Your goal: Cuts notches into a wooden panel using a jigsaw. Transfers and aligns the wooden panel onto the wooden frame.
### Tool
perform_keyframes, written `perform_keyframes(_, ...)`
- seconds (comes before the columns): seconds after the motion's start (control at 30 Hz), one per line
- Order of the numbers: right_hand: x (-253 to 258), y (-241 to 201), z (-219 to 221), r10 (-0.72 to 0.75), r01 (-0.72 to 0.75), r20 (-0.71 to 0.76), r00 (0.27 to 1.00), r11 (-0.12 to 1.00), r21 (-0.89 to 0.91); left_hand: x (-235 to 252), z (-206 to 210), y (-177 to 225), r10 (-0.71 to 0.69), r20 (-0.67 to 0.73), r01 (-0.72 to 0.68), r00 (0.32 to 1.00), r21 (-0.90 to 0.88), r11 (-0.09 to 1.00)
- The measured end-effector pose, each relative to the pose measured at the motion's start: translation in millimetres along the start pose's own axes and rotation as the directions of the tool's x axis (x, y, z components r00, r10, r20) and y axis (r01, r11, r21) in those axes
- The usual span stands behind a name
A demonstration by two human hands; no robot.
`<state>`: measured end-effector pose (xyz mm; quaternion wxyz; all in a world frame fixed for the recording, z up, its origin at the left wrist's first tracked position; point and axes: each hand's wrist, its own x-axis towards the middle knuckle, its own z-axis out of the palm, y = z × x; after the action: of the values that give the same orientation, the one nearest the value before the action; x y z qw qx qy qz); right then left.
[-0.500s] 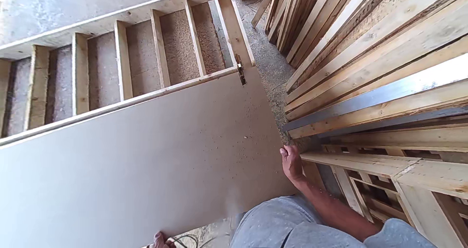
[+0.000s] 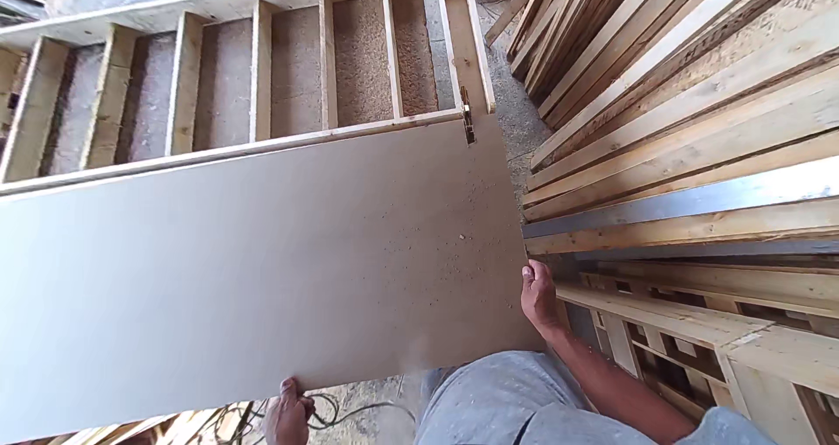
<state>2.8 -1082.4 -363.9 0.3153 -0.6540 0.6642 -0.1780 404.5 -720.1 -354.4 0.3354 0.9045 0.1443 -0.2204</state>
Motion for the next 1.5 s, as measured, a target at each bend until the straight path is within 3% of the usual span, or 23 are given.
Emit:
perform_keyframes(0.23, -2, -2, 2, -0.006, 0.006, -0.018, 1.0, 1.0, -0.004, 1, 7, -6, 0.026, -0.037, -0.031, 0.999, -0.146, 0.989)
perform_keyframes(0.83, -1, -1, 5, -0.003, -0.001, -0.057, 0.998, 0.998, -0.055, 5, 7, -7, 0.023, -0.014, -0.024, 1.0, -0.125, 0.992)
perform_keyframes(1.0, -3, -4, 3, 0.018, -0.02, -0.042, 0.999, 0.999, -0.042, 4, 1, -4, 0.024, 0.005, -0.024, 1.0, -0.018, 1.0)
perform_keyframes(1.17, -3, -2, 8, -0.014, 0.011, -0.065, 0.998, 0.999, -0.037, 9, 2, -2, -0.015, 0.001, 0.015, 1.0, 0.064, 0.998)
perform_keyframes(1.33, -5, 1, 6, -0.024, 0.023, -0.027, 0.999, 1.0, -0.008, 4, 4, 2, -0.07, -0.011, 0.069, 0.997, -0.045, 0.997)
perform_keyframes(1.5, -48, 33, -9, -0.004, 0.002, 0.029, 1.0, 0.998, 0.055, 11, 5, 10, -0.137, 0.049, 0.142, 0.989, -0.107, 0.984)
